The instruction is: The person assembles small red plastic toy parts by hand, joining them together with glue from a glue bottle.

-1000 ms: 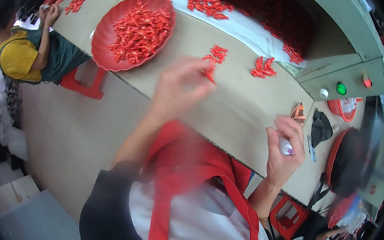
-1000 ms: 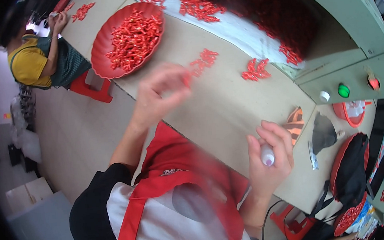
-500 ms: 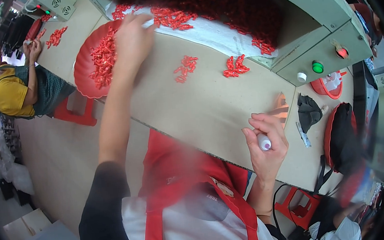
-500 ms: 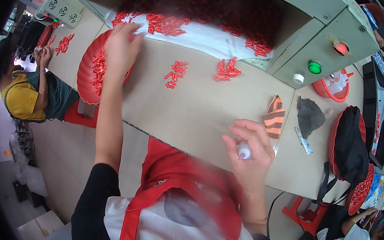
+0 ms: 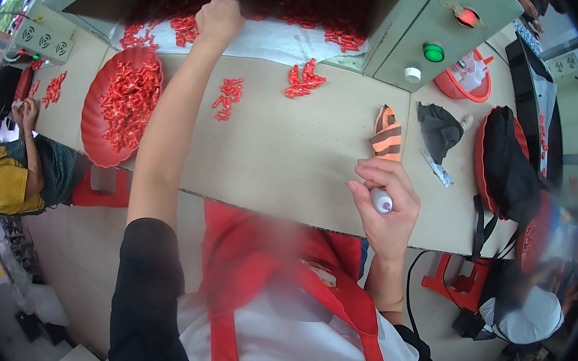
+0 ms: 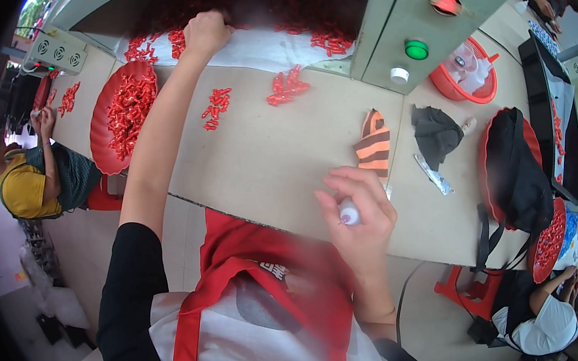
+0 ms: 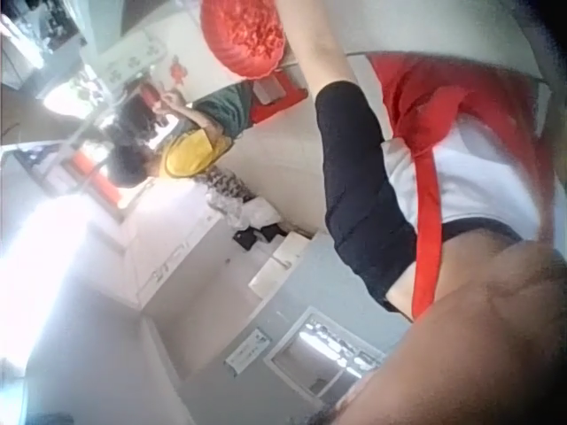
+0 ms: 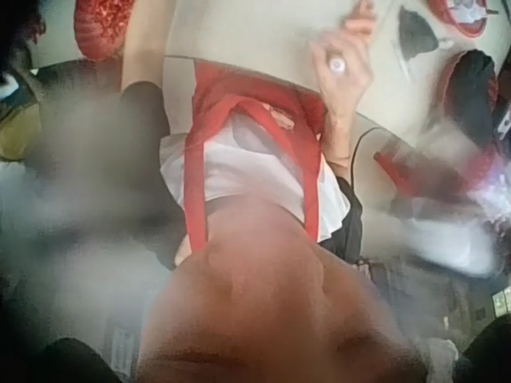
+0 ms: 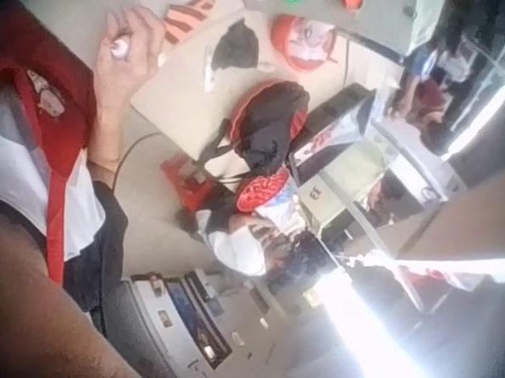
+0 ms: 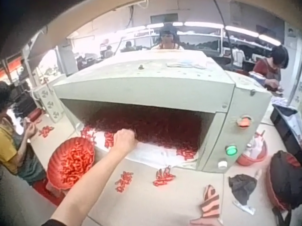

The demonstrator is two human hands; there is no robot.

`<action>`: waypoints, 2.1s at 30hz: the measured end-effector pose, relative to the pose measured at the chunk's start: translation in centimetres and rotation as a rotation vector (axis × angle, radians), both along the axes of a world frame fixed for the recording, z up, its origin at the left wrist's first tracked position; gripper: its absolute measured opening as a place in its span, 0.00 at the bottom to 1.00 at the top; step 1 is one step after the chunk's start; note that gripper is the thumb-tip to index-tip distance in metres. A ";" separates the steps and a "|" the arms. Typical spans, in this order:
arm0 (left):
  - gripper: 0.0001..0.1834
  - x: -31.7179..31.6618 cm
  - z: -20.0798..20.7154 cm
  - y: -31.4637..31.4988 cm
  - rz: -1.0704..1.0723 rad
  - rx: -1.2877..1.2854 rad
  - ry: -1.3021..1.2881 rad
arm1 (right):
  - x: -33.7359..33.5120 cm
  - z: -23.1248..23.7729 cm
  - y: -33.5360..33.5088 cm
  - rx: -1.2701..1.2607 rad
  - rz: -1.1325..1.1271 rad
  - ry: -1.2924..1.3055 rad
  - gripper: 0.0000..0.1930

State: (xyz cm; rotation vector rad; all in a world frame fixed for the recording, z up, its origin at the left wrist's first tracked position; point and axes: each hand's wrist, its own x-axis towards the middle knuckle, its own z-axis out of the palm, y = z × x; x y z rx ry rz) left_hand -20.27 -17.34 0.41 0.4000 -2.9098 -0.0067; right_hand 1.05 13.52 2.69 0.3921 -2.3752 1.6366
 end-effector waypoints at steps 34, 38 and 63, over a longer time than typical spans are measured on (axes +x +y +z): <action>0.19 21.6 2.1 12.9 -0.073 2.629 -0.153 | 1.6 3.4 -0.5 0.046 0.045 0.184 0.15; 0.19 21.6 2.1 12.9 -0.077 2.611 -0.146 | 0.5 2.8 -0.9 0.000 0.069 0.326 0.18; 0.16 21.4 1.6 12.9 -0.099 2.568 -0.210 | 0.3 3.0 -0.7 -0.013 0.069 0.274 0.17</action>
